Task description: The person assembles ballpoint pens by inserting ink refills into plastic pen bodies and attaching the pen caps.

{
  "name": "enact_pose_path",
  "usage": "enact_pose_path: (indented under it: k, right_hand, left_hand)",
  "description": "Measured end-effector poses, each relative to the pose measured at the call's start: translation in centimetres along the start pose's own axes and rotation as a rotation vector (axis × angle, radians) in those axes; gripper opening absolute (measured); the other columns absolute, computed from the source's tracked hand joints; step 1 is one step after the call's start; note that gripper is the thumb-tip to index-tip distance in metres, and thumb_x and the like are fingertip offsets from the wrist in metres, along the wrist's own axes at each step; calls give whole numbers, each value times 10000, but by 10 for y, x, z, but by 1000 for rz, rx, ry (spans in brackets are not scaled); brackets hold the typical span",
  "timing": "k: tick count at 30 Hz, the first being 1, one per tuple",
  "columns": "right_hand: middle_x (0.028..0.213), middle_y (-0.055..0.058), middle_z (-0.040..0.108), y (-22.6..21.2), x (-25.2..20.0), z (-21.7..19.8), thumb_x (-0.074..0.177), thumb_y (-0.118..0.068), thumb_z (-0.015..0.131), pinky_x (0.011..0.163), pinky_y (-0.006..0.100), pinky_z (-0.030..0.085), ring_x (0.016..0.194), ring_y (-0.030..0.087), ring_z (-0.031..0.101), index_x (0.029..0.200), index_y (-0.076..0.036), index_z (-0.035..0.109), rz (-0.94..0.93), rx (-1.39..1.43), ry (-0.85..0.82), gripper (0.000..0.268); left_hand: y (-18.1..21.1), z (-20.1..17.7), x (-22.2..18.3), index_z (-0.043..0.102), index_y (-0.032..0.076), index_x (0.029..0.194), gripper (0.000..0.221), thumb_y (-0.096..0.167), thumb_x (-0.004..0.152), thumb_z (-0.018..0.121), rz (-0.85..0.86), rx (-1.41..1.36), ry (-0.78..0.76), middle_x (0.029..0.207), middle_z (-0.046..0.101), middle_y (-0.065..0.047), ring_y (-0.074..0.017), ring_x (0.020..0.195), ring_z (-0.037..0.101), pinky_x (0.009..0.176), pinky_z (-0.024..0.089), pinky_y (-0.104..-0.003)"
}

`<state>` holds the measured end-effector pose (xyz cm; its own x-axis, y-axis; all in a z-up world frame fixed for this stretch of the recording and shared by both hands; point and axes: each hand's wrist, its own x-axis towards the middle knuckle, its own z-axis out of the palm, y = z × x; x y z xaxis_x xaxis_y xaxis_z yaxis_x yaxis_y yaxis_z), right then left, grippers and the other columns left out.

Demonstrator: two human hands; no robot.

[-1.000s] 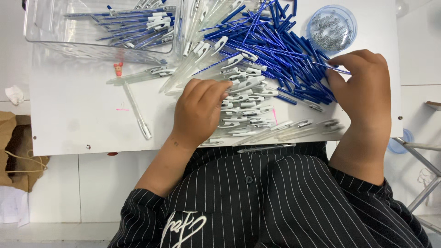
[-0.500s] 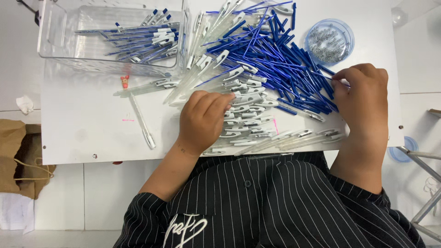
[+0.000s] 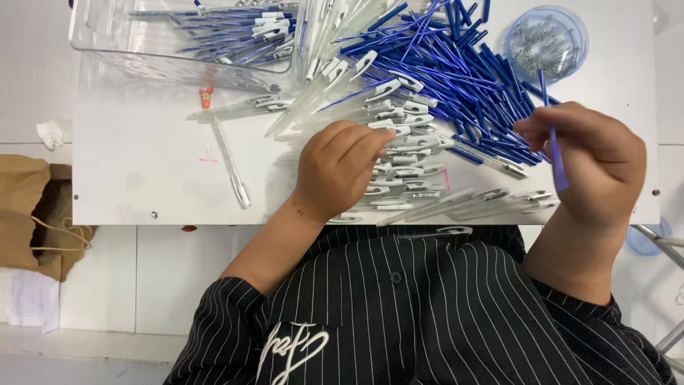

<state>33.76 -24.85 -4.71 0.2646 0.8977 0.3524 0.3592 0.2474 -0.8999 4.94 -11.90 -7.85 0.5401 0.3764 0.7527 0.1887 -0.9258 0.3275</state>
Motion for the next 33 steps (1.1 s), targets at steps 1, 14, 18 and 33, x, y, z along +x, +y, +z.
enact_pose_path:
  k: [1,14,18,33]
  right_hand:
    - [1123,272,679,-2,0,2,1044,147,514,906,341,524,1004,297,644,1219,106,622,0,25,-39,210]
    - [932,185,649,30,-7,34,1138,-247,508,736,291,558,871,257,672,1156,9,580,-21,508,-41,266]
    - [915,192,644,26,-4,38,1136,-220,473,753,304,541,891,280,681,1166,53,588,-22,430,-102,298]
    - [934,199,637,27,-8,45,1138,-227,496,703,298,528,872,268,712,1175,59,588,53,400,10,303]
  left_hand:
    - [-1,-1,0,682,19,1195,223,-71,997,633,-1,6,8,1039,720,-97,-282,891,680,811,594,-378]
    - [-3,-1,-4,691,65,1198,225,-38,998,701,-58,0,13,1027,689,-76,-284,928,617,849,557,-381]
    - [-1,-3,-2,684,54,1189,167,9,1030,664,-33,-1,3,1038,685,-79,-285,918,620,844,551,-384]
    - [-1,-4,-4,695,52,1180,148,50,1039,652,-46,-6,-12,1058,681,-87,-291,938,614,857,553,-393]
